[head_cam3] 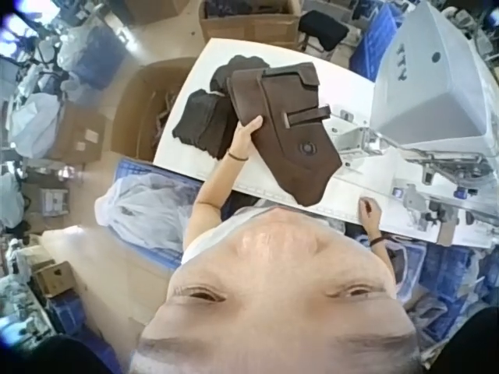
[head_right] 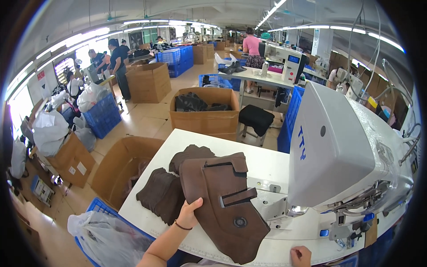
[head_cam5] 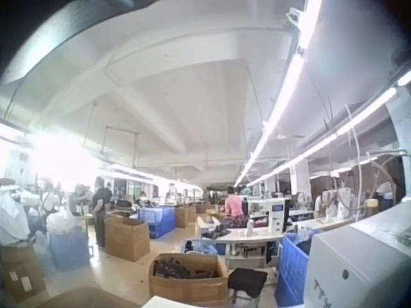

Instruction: Using an industrial sewing machine to stitch together components of a leather shoe upper.

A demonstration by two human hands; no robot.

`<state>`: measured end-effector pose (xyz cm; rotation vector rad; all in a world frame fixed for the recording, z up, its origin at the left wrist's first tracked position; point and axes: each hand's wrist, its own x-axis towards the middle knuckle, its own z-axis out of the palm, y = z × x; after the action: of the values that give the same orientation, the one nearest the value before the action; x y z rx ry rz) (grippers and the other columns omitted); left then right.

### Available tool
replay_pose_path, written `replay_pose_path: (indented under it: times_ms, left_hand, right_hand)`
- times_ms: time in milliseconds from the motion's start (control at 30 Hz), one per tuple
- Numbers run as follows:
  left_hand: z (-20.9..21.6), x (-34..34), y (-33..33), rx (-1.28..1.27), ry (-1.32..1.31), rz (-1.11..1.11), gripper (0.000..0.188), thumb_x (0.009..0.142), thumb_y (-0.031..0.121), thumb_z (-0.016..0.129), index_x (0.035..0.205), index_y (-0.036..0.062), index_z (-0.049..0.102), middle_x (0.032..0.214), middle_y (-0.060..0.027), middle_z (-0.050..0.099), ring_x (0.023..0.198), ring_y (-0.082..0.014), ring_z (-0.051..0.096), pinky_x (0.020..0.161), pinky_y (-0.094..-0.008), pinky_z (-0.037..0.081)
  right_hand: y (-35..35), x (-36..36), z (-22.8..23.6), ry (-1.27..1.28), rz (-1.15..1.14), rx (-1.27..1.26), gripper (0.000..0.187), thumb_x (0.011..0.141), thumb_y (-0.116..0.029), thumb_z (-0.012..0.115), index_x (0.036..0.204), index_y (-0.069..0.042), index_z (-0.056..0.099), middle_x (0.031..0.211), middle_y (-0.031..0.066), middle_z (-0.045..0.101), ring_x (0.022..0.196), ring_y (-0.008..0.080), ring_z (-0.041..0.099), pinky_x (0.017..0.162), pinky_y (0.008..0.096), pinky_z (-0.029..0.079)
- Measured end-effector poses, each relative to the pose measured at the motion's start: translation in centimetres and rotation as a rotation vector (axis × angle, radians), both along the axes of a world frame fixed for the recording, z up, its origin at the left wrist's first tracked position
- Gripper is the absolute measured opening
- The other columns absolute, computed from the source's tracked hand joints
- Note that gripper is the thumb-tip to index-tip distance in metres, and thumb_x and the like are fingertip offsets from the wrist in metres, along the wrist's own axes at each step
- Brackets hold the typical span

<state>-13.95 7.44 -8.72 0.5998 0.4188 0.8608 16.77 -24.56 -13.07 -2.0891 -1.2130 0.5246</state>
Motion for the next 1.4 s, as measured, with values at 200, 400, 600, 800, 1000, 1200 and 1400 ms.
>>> replay_pose_path:
  times_ms: [200, 400, 600, 800, 1000, 1200, 1400]
  left_hand:
    - [-2.1, -0.2, -0.4, 0.068, -0.188, -0.039, 0.043, 0.086, 0.012, 0.06, 0.125, 0.0041, 0.044, 0.124, -0.0107, 0.051, 0.114, -0.0258, 0.051, 0.095, -0.0421, 0.042]
    - [-2.4, -0.5, -1.1, 0.056, -0.252, -0.082, 0.049, 0.083, 0.004, 0.063, 0.128, 0.0092, 0.041, 0.124, -0.0051, 0.05, 0.114, -0.0192, 0.048, 0.096, -0.0381, 0.04]
    - [-2.6, -0.5, -1.8, 0.014, -0.227, -0.123, 0.042, 0.085, 0.008, 0.061, 0.124, 0.0051, 0.047, 0.123, -0.0104, 0.053, 0.113, -0.0241, 0.052, 0.096, -0.0399, 0.042]
    - [-2.1, -0.2, -2.1, 0.018, -0.185, -0.15, 0.051, 0.081, 0.007, 0.064, 0.127, 0.005, 0.042, 0.123, -0.0089, 0.052, 0.114, -0.0216, 0.051, 0.095, -0.0381, 0.042]
    - [-2.2, -0.5, -2.2, 0.02, -0.193, -0.164, 0.054, 0.079, 0.006, 0.065, 0.127, 0.0051, 0.041, 0.122, -0.0084, 0.052, 0.113, -0.0209, 0.05, 0.095, -0.0377, 0.042]
    - [-1.4, -0.4, -2.4, 0.019, -0.189, -0.156, 0.055, 0.079, 0.007, 0.066, 0.128, 0.0052, 0.041, 0.123, -0.0083, 0.051, 0.114, -0.0204, 0.05, 0.096, -0.0371, 0.041]
    - [-1.6, -0.5, -2.3, 0.026, -0.236, -0.178, 0.049, 0.082, 0.006, 0.065, 0.126, 0.0049, 0.043, 0.122, -0.0062, 0.052, 0.111, -0.0172, 0.051, 0.094, -0.0354, 0.042]
  right_hand:
    - [0.0, -1.1, -0.9, -0.343, 0.138, 0.188, 0.014, 0.083, -0.01, 0.058, 0.092, 0.001, 0.059, 0.085, 0.0204, 0.059, 0.079, 0.0382, 0.054, 0.071, 0.0436, 0.043]
    - [0.0, -1.1, -1.3, -0.4, 0.158, 0.18, 0.016, 0.083, -0.01, 0.057, 0.095, 0.0, 0.058, 0.084, 0.0202, 0.057, 0.079, 0.0377, 0.053, 0.072, 0.0447, 0.041]
    - [0.1, -1.4, -1.3, -0.445, 0.129, 0.169, 0.013, 0.082, -0.009, 0.055, 0.093, -0.001, 0.057, 0.077, 0.0183, 0.053, 0.072, 0.037, 0.049, 0.067, 0.0453, 0.038]
    - [0.2, -1.4, -1.7, -0.459, 0.105, 0.184, 0.011, 0.082, -0.008, 0.054, 0.09, -0.002, 0.057, 0.076, 0.0183, 0.053, 0.072, 0.0365, 0.049, 0.067, 0.0447, 0.038]
    - [0.3, -1.3, -1.3, -0.475, 0.127, 0.164, 0.01, 0.081, -0.007, 0.054, 0.089, -0.002, 0.057, 0.076, 0.0182, 0.053, 0.072, 0.0366, 0.049, 0.067, 0.0444, 0.038]
    - [-0.8, -0.3, -4.2, -0.513, 0.054, 0.241, 0.013, 0.067, -0.006, 0.057, 0.079, -0.003, 0.053, 0.064, 0.0121, 0.042, 0.06, 0.0312, 0.04, 0.057, 0.0421, 0.029]
    - [0.2, -1.6, -1.3, -0.479, 0.105, 0.154, 0.013, 0.08, -0.007, 0.054, 0.092, -0.001, 0.056, 0.08, 0.0185, 0.053, 0.075, 0.037, 0.049, 0.069, 0.0446, 0.039]
